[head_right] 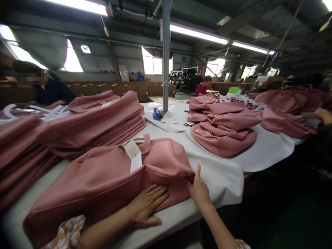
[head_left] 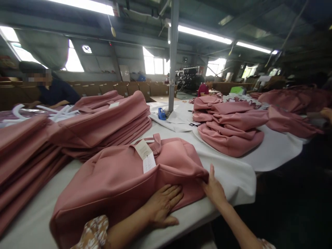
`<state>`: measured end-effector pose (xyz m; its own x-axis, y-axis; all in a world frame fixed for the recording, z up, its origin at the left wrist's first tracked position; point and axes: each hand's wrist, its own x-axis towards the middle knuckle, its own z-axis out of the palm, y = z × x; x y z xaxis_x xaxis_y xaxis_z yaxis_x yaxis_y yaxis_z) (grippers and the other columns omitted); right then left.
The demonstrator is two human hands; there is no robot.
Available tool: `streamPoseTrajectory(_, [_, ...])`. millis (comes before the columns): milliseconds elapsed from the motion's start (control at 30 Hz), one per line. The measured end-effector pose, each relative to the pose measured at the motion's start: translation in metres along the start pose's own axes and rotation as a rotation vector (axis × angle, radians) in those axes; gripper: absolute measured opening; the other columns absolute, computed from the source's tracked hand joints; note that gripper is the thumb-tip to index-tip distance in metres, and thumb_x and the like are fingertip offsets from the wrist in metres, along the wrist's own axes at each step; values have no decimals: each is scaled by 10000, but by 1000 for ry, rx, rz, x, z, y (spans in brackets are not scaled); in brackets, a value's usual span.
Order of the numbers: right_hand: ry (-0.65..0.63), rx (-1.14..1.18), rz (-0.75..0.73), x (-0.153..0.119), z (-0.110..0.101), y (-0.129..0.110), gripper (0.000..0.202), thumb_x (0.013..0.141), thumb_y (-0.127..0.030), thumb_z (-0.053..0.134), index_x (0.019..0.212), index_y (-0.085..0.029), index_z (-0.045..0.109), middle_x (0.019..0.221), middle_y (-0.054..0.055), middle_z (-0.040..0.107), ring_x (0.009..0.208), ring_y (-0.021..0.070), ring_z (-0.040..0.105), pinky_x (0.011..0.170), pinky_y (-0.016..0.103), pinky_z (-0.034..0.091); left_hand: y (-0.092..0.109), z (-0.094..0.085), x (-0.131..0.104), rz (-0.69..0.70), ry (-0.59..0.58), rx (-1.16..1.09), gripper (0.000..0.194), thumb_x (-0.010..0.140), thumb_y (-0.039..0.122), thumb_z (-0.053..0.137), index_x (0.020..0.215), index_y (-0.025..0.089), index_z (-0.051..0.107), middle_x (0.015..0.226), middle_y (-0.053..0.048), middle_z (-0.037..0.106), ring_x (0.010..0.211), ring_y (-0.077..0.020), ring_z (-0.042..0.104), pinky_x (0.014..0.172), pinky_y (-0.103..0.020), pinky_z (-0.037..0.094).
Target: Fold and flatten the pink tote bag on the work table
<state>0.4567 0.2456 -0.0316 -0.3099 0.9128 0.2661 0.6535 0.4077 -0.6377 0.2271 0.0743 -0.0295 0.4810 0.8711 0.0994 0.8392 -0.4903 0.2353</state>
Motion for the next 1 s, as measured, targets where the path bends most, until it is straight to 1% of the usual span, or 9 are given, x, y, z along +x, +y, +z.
streamPoseTrajectory(100, [188, -226, -599, 12, -29, -33, 764, 863, -489, 633, 1470, -161, 305, 1286, 231, 547, 1192, 413, 514, 980, 574, 388, 1, -5, 3, 6, 39, -15, 823, 897, 693, 374, 1518, 176, 223, 1546, -162, 298, 1422, -308, 290, 1170, -459, 225])
streamPoseTrajectory(200, [-35, -285, -1092, 21, -41, -71, 753, 780, -260, 764, 1420, -207, 371, 1338, 135, 550, 1264, 303, 476, 1100, 473, 280, 4, -2, 2, 10, 90, 8, 764, 910, 653, 399, 1491, 169, 295, 1536, -149, 340, 1418, -300, 298, 1175, -447, 201])
streamPoseTrajectory(300, [-205, -318, -1070, 28, -30, -87, 793, 566, -169, 885, 1268, -190, 516, 1191, 107, 651, 1122, 291, 584, 1074, 476, 285, 9, 6, -1, -6, 134, 54, 723, 913, 650, 395, 1446, 162, 372, 1501, -144, 402, 1386, -290, 344, 1177, -438, 183])
streamPoseTrajectory(400, [-230, -336, -1003, 35, -14, -74, 708, 480, -161, 902, 1122, -175, 603, 1087, 102, 693, 1006, 290, 639, 1076, 507, 284, 16, 15, -12, -128, 175, 94, 737, 918, 681, 328, 1456, 178, 354, 1498, -132, 410, 1383, -293, 344, 1185, -481, 134])
streamPoseTrajectory(500, [-165, -286, -1081, 40, -9, -47, 551, 630, -137, 783, 1150, -191, 608, 1116, 88, 692, 1042, 265, 638, 1102, 488, 261, 25, 20, -33, -285, 204, 128, 726, 925, 675, 308, 1481, 208, 319, 1537, -97, 355, 1420, -286, 283, 1185, -448, 155])
streamPoseTrajectory(600, [-64, -309, -1175, 39, -12, -26, 446, 832, -24, 477, 1213, -217, 605, 1300, 94, 599, 1210, 223, 548, 1075, 448, 319, 31, 21, -64, -400, 192, 210, 703, 928, 653, 347, 1489, 231, 317, 1541, -74, 350, 1396, -280, 333, 1151, -404, 247])
streamPoseTrajectory(800, [4, -275, -1126, 40, -23, -27, 532, 754, 50, 439, 1103, -247, 708, 1566, 117, 200, 1378, 377, 311, 1053, 594, 360, 31, 11, -136, -572, 275, 558, 627, 959, 499, 432, 1512, 264, 253, 1506, -34, 411, 1321, -281, 435, 1119, -434, 262])
streamPoseTrajectory(900, [-48, -280, -1163, 45, -26, -27, 528, 751, 42, 463, 1117, -250, 707, 1574, 90, 197, 1346, 365, 373, 1047, 557, 408, 21, 13, -162, -714, 290, 581, 618, 926, 507, 490, 1489, 354, 287, 1465, -19, 472, 1306, -337, 436, 1133, -546, 179])
streamPoseTrajectory(1000, [-42, -279, -1189, 48, -22, -23, 454, 820, 8, 452, 1118, -223, 705, 1520, 126, 327, 1318, 335, 418, 1037, 512, 435, 11, 20, -175, -755, 224, 506, 669, 906, 528, 505, 1499, 342, 256, 1476, -31, 459, 1307, -350, 422, 1131, -567, 152])
